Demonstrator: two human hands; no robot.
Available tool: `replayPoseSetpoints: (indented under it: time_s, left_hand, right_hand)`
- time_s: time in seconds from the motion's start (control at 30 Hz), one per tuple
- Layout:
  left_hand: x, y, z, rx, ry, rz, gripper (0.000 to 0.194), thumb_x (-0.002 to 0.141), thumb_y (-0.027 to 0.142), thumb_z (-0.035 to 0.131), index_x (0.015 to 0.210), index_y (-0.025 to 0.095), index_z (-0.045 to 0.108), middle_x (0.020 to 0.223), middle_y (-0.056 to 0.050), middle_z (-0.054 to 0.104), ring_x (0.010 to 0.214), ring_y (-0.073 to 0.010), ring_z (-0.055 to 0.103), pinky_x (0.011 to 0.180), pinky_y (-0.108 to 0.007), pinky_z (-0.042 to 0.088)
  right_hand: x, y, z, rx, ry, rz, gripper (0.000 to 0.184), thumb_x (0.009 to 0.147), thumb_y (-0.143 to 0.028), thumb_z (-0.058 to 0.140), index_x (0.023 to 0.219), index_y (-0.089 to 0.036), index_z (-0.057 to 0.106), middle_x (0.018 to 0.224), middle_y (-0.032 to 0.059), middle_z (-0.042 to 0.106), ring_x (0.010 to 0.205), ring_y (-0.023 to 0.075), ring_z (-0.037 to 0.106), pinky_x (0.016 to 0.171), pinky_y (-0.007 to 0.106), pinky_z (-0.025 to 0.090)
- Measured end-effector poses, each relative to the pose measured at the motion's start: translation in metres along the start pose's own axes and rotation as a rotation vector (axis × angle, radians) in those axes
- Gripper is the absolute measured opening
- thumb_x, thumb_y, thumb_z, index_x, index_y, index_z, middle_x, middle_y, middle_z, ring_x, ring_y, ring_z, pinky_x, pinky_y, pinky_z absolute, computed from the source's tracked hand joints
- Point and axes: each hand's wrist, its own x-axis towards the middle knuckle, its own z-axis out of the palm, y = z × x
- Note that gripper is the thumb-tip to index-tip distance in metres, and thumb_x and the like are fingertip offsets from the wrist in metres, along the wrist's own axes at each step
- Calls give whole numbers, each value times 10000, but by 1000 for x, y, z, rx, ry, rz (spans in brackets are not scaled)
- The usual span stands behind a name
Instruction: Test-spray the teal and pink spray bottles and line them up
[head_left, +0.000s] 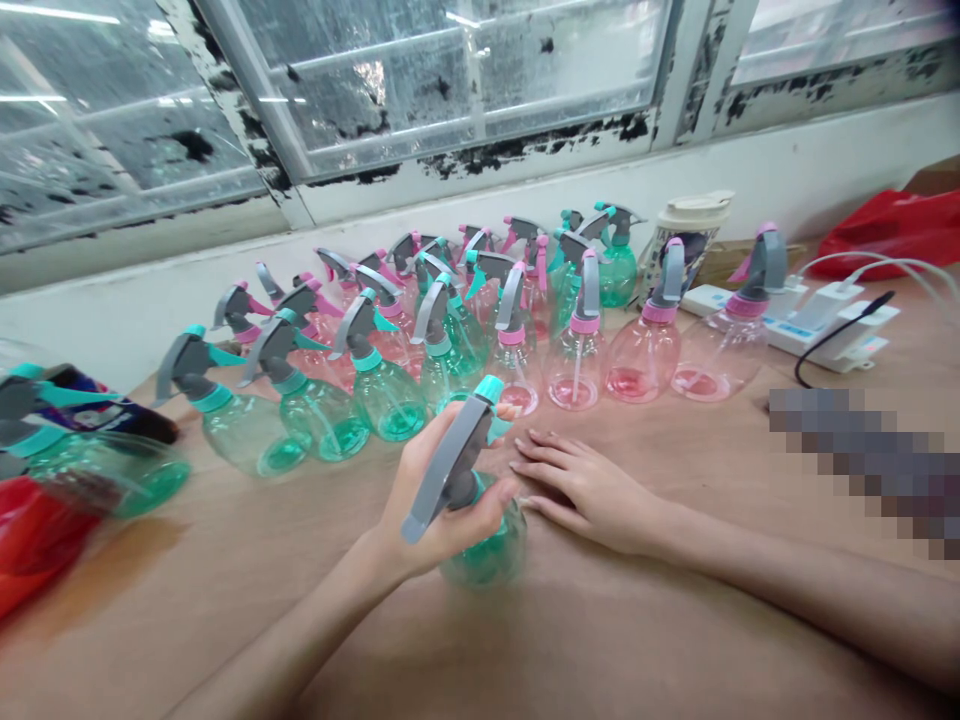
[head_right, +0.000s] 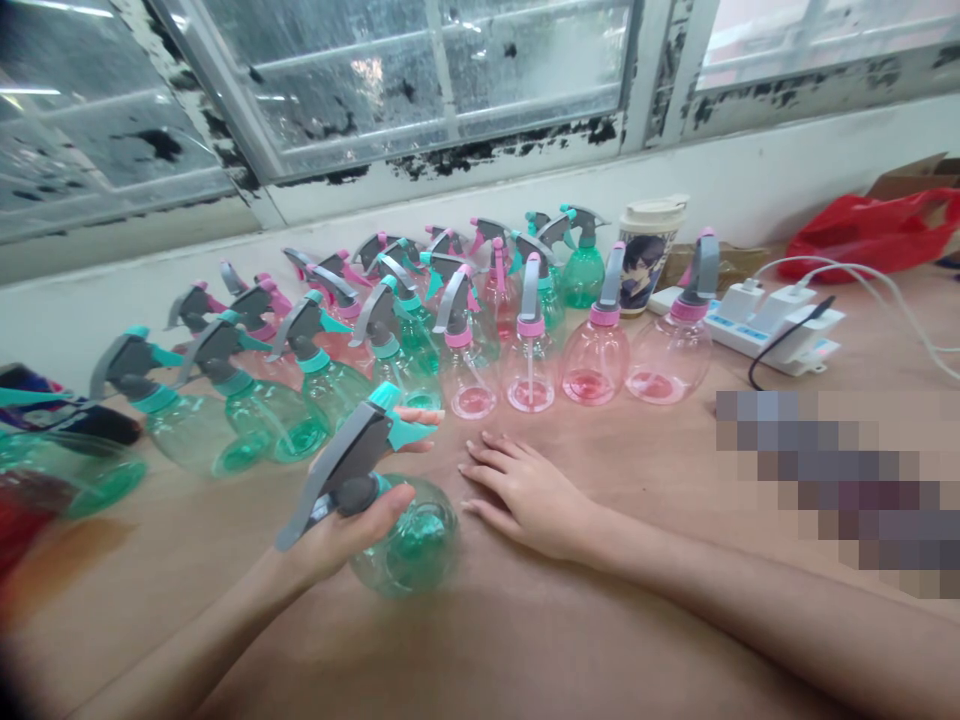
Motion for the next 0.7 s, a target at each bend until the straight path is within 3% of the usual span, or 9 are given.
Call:
replayPoseSetpoints:
  time_s: [0.33,0.53,0.7]
  left_hand:
    - [-1,3,0,-35,-1,-47,240,752,246,586,982,209,529,918,-51,631,856,-197,660,792,-349,566]
    - [-1,1,-1,-8,-20,6,386,718,124,533,1097,194,536,1022,-74,665,919,-205,668,826,-354,562]
    - [-1,-1,-1,-50,-12,26,400,724,110,531,1116,189,536,1086,-87,666,1015,-217,656,902,-367,544]
  right_hand:
    - [0,0,1,-12,13,-13,440,979,-408,465,1314,-150,587,1399,108,558,1354,312,429,1095,524,390]
    - [0,0,1,-13,17,-15,435,979,-408,462,1301,-150,598,1401,116,554,1352,317,431,1092,533,391]
    - [0,1,1,-21,-3,-8,445,983,-409,451,1318,-147,584,1411,107,546,1356,317,423,1096,534,384]
